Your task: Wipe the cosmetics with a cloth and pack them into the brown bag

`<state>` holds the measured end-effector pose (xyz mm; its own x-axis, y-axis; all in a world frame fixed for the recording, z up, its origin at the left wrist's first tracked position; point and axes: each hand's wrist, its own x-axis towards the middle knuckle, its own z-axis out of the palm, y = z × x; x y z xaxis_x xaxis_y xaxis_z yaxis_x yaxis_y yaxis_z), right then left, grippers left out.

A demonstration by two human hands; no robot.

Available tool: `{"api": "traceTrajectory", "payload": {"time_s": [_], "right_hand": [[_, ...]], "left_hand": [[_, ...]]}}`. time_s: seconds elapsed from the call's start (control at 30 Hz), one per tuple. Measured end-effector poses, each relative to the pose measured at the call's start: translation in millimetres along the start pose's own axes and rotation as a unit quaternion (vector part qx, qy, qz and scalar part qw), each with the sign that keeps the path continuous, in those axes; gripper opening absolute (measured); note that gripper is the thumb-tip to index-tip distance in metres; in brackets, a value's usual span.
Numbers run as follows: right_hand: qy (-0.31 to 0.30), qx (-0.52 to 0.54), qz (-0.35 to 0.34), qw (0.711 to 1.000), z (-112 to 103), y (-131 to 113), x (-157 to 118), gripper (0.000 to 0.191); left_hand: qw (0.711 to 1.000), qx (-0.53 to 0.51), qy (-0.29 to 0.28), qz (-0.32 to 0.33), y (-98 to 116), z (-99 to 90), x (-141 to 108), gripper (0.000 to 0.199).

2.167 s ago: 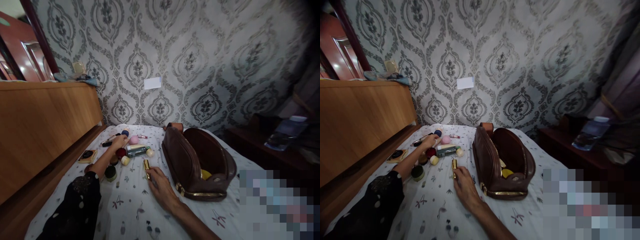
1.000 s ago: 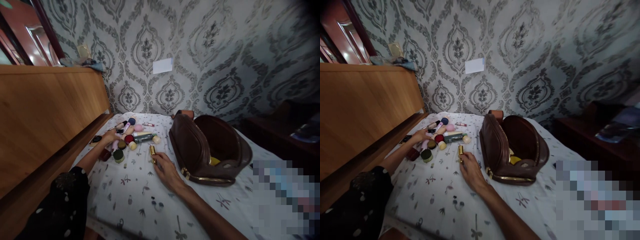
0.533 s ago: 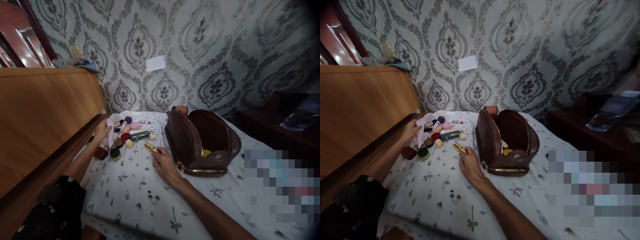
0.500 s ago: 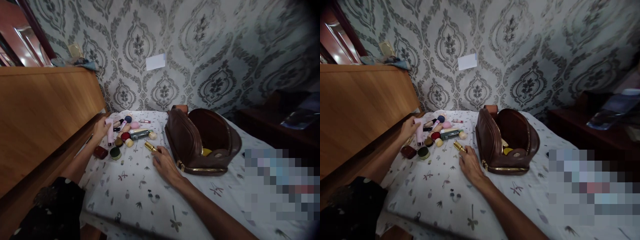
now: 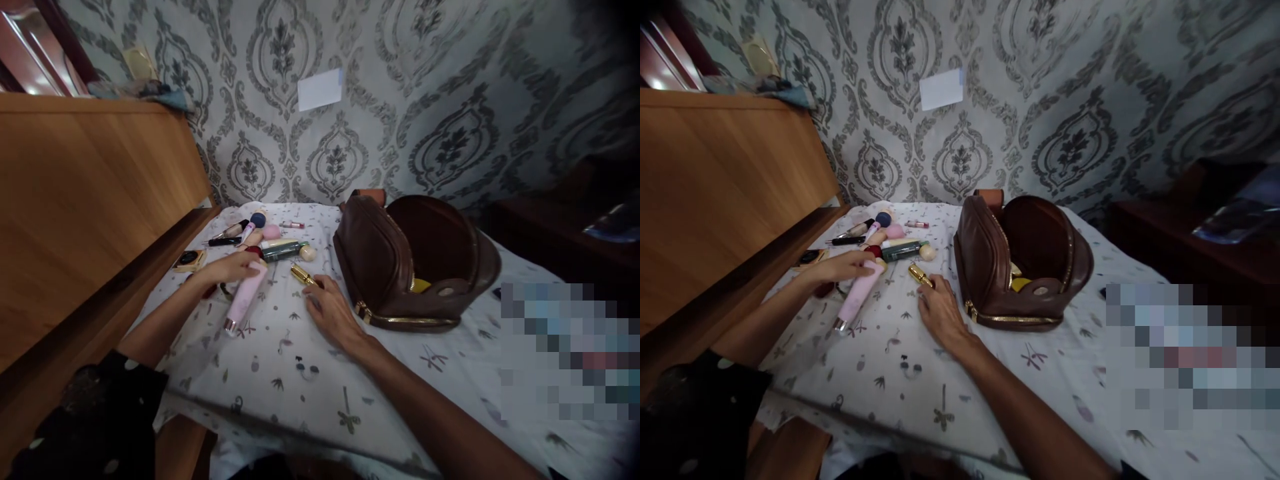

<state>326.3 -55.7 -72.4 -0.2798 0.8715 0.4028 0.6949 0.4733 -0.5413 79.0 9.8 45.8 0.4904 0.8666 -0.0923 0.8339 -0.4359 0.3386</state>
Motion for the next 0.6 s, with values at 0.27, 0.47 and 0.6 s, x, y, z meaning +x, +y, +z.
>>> {"api": "traceTrajectory", "payload": {"time_s": [0.27, 0.47, 0.6], "right_hand": [[0.05, 0.017, -0.046, 0.998, -4, -8, -1, 0.029], [-0.019, 0.074, -0.13, 0.989, -14, -22, -6, 0.046], [-0.071, 0.052, -0.127, 0.988, -13, -20, -6, 0.035]], "left_hand": [[0.996, 0.085, 0.003, -0.003, 23, -15.3, -6, 0.02], [0.989, -0.031, 0.002, 0.145, 57, 32.0, -12, 0.032], [0.987, -0.087, 0.123, 0.056, 39, 47.4, -18, 0.033]]}}
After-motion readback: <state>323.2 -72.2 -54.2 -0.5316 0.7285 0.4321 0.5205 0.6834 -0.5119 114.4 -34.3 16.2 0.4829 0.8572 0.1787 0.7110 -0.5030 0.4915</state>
